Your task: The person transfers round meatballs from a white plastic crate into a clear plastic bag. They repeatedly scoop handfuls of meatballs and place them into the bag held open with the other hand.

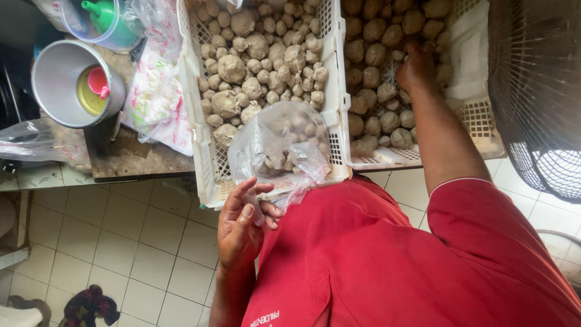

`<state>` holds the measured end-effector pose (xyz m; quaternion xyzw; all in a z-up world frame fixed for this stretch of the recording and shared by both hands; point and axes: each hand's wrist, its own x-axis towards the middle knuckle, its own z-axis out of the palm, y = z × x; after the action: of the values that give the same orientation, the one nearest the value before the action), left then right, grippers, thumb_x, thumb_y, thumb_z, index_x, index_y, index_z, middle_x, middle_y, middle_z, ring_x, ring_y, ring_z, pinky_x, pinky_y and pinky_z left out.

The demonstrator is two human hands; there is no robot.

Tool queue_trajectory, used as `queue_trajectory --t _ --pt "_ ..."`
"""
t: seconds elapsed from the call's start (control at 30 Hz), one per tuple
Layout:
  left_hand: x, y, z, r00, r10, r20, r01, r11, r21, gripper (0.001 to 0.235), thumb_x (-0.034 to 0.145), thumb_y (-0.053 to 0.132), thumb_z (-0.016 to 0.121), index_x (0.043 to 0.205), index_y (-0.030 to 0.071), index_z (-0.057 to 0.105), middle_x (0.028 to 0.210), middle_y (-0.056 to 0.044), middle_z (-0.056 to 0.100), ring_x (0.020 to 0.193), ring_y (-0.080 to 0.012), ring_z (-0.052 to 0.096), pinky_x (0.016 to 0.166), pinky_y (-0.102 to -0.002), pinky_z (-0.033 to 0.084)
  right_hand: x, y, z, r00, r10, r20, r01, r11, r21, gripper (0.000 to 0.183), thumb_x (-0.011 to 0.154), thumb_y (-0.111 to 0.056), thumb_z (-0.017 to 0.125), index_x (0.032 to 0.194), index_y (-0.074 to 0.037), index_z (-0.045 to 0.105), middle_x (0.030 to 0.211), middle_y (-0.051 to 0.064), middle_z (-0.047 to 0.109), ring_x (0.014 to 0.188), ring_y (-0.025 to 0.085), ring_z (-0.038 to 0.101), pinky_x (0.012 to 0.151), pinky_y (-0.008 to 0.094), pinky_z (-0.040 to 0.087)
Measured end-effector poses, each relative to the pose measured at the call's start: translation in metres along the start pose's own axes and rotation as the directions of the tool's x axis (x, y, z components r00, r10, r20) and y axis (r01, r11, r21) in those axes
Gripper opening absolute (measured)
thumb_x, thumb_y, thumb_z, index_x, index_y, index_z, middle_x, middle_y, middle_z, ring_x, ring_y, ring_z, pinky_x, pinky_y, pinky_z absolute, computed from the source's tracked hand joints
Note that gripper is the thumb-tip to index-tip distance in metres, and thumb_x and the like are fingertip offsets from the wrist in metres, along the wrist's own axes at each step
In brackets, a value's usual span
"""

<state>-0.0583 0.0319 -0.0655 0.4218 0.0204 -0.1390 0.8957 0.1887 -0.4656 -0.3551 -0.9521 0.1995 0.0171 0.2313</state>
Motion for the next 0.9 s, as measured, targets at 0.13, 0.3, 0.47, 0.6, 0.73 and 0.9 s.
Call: queue_trajectory --t 0.13,0.3,0.47,0.6,0.73,0.9 --pt "0.006 0.006 -0.001 0.999 0.018 0.039 -0.018 1.000 0.004 0.047 0.109 0.012 0.052 0.152 -0.004 0.044 0.140 -0.029 0.055 0.097 -0.0279 0.069 0.077 -0.033 0.059 0.016 0.027 -0.019 0.970 0.164 0.179 -0.242 0.708 0.664 0.048 0.088 -0.006 0.070 0.133 -0.016 0.057 0.137 0.014 0.056 0.117 0.028 0.057 0.088 0.038 0.054" --pt "0.013 0.005 0.004 0.998 0.001 0.070 0.001 1.000 -0.018 0.046 0.109 0.011 0.051 0.152 -0.004 0.043 0.141 -0.029 0.054 0.099 -0.0283 0.069 0.078 -0.033 0.059 -0.019 0.041 -0.066 0.951 -0.220 0.215 -0.302 -0.528 0.794 0.020 0.112 -0.008 0.062 0.132 -0.010 0.063 0.116 0.009 0.062 0.097 0.014 0.056 0.069 0.020 0.057" --pt "0.017 0.005 0.007 0.991 -0.017 0.135 0.021 1.000 -0.022 0.046 0.110 0.010 0.050 0.153 -0.003 0.043 0.142 -0.029 0.053 0.100 -0.0278 0.068 0.079 -0.033 0.059 -0.060 -0.004 -0.095 0.930 -0.229 0.288 -0.368 -0.568 0.736 0.031 0.094 -0.030 0.061 0.121 -0.016 0.065 0.109 0.008 0.068 0.107 0.028 0.070 0.064 0.027 0.060" --pt "0.013 0.007 0.006 0.993 -0.011 0.115 0.014 1.000 -0.023 0.046 0.110 0.010 0.050 0.152 -0.004 0.043 0.142 -0.029 0.053 0.100 -0.0282 0.068 0.078 -0.034 0.060 -0.056 -0.019 -0.097 0.943 -0.139 0.302 -0.331 -0.463 0.822 0.029 0.091 -0.024 0.062 0.119 -0.015 0.065 0.110 0.008 0.067 0.114 0.028 0.070 0.076 0.028 0.062" --pt "0.007 0.007 0.003 0.996 0.014 0.090 -0.014 1.000 -0.004 0.047 0.110 0.012 0.051 0.153 -0.004 0.043 0.140 -0.031 0.054 0.098 -0.0279 0.069 0.079 -0.034 0.060 -0.036 -0.015 -0.085 0.934 0.089 0.345 -0.355 0.128 0.926 0.024 0.104 -0.035 0.068 0.114 -0.013 0.063 0.108 0.006 0.069 0.097 0.023 0.066 0.064 0.031 0.051" --pt "0.003 0.002 0.003 0.999 0.034 0.040 -0.034 0.999 -0.005 0.047 0.110 0.014 0.054 0.151 -0.005 0.045 0.138 -0.032 0.055 0.096 -0.0281 0.069 0.079 -0.034 0.060 -0.019 -0.024 -0.062 0.983 -0.183 -0.009 0.180 0.975 -0.128 0.031 0.091 -0.026 0.080 0.115 -0.007 0.072 0.121 0.023 0.064 0.101 0.037 0.065 0.079 0.047 0.056"
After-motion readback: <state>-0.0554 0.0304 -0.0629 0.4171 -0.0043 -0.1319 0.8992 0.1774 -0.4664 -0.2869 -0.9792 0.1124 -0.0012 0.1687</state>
